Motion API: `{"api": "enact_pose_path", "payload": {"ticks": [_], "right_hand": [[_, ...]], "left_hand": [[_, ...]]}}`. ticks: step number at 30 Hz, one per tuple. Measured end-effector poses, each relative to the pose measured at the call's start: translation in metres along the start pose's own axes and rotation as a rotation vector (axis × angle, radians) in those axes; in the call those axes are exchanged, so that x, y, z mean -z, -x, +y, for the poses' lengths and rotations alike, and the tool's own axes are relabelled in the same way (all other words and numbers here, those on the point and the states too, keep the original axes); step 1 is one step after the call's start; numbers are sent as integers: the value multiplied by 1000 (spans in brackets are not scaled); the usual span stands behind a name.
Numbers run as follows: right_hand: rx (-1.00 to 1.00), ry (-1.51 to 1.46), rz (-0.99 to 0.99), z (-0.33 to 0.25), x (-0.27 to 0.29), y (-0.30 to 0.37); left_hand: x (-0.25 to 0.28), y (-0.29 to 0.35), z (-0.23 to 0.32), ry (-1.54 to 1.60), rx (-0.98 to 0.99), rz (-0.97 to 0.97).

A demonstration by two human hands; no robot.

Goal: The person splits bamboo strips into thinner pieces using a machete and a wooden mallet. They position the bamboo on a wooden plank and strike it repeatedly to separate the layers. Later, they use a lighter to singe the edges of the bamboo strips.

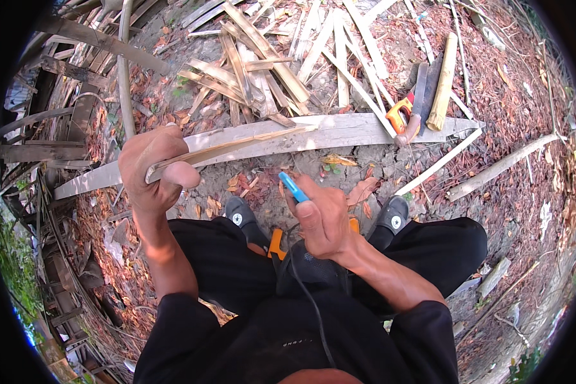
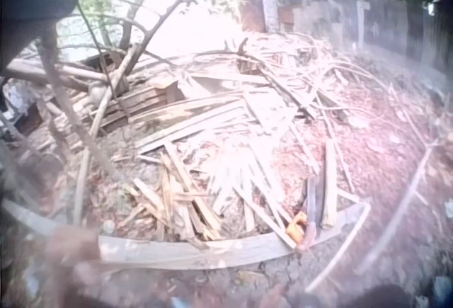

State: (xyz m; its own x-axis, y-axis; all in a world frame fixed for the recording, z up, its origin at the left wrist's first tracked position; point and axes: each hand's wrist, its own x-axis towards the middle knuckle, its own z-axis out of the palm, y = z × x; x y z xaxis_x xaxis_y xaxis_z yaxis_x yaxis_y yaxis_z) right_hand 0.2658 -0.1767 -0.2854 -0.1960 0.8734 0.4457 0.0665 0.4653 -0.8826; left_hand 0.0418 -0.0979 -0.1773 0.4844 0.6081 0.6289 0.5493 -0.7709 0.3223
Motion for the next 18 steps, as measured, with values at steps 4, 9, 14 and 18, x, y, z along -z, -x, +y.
{"api": "enact_pose_path", "payload": {"ticks": [4, 9, 14, 18], "right_hand": [[-197, 35, 25, 4, 9, -2], [-469, 280, -109, 24, 0, -12], [-639, 447, -65, 96, -2, -9], [-740, 519, -61, 142, 6, -4]], "left_hand": [[0, 3, -3, -27, 6, 30], [-7, -4, 4, 41, -78, -38], [-14, -5, 9, 50, -138, -23], [-15, -4, 6, 81, -159, -24]]}}
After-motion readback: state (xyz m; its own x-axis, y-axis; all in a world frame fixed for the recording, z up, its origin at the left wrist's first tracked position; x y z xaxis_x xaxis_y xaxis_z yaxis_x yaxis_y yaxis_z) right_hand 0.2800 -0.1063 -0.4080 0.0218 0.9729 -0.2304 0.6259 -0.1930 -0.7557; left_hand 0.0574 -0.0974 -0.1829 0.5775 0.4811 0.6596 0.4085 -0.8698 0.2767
